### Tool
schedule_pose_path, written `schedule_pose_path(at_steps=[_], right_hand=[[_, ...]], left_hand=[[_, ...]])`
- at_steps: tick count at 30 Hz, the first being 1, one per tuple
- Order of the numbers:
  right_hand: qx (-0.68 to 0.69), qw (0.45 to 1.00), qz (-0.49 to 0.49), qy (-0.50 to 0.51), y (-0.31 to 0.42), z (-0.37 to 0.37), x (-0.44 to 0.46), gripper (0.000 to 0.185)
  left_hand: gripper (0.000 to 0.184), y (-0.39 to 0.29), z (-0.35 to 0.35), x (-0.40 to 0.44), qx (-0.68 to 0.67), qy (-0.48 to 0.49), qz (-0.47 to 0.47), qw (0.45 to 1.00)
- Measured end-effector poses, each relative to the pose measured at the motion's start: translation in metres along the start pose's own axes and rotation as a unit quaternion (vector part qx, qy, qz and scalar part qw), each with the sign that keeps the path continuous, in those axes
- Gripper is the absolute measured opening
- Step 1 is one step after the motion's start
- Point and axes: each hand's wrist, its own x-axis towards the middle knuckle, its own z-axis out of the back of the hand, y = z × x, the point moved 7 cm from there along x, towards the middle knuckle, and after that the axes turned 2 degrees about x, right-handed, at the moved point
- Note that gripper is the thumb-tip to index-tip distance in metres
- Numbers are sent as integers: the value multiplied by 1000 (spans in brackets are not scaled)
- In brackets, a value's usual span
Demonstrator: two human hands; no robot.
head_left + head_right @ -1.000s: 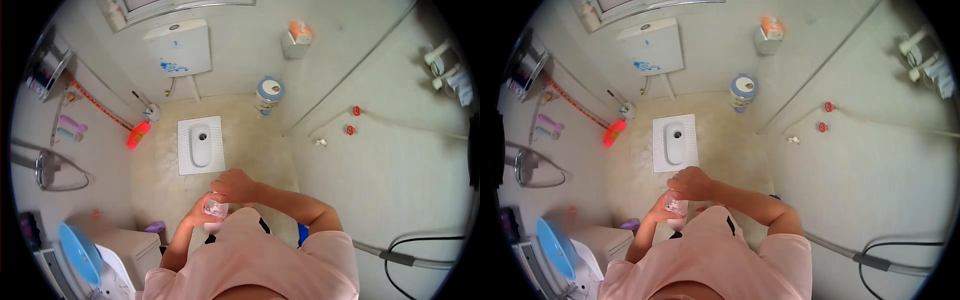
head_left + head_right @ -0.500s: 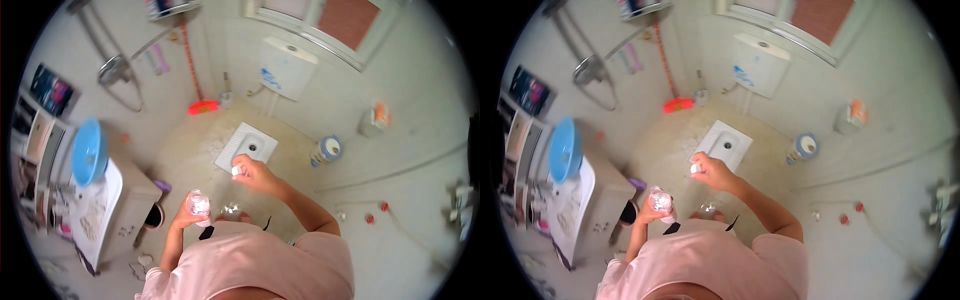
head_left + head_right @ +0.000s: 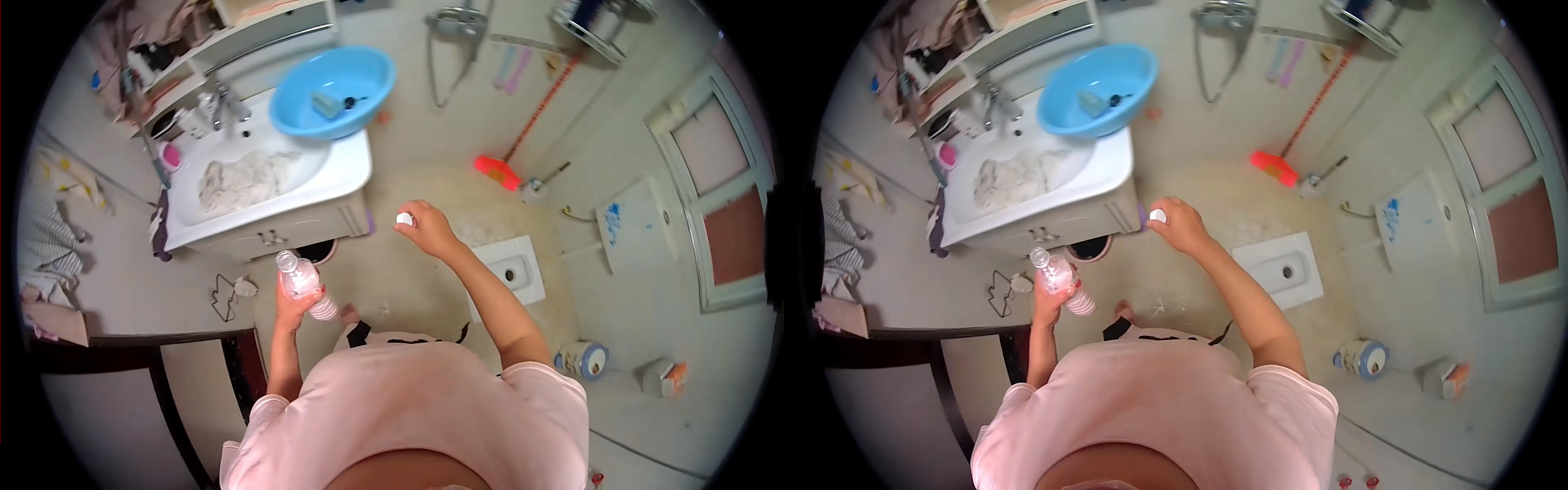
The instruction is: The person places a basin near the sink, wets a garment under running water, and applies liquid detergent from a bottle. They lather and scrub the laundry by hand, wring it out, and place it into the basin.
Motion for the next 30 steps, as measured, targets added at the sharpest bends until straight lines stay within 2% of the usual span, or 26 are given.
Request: schedule_pose_path(at_steps=[4,8,10,14,15,18,19,20,21,22,24,26,27,29,30], right_hand=[[-79,997,-8,-5,12,-73,89,28],[-193,978,61,-59,1,-122,167,26],[-286,955,57,-54,-12,-140,191,27],[-331,941,63,-43,-17,-154,202,33],[-336,939,61,-48,-9,-152,200,35],[-322,941,86,-62,26,-147,196,44],[-263,955,134,-42,44,-151,195,55],[-198,969,151,7,60,-162,195,59],[-84,987,104,90,72,-179,192,65],[-6,979,76,187,98,-197,186,77],[74,946,139,282,147,-230,175,97],[108,919,72,373,178,-253,174,99],[105,938,58,325,177,-257,185,97],[99,967,19,234,169,-267,199,94],[70,967,14,243,165,-270,206,91]], left_hand=[[61,13,83,19,10,-42,11,999],[62,8,156,40,30,-72,10,997],[63,-6,182,53,57,-75,0,996],[63,-16,220,74,57,-136,3,989],[64,-14,224,78,18,-138,18,990],[64,-18,231,98,49,-156,1,987],[65,-16,228,101,28,-163,7,986],[65,-17,225,106,8,-171,13,985],[65,-22,220,115,-9,-179,12,984],[66,-30,212,123,-49,-177,16,983],[67,-44,190,141,-124,-165,25,978],[70,-39,171,159,-211,-135,19,968],[71,-37,166,168,-254,-120,15,960],[72,-39,163,189,-231,-103,36,967],[73,-39,165,198,-223,-94,45,969]])
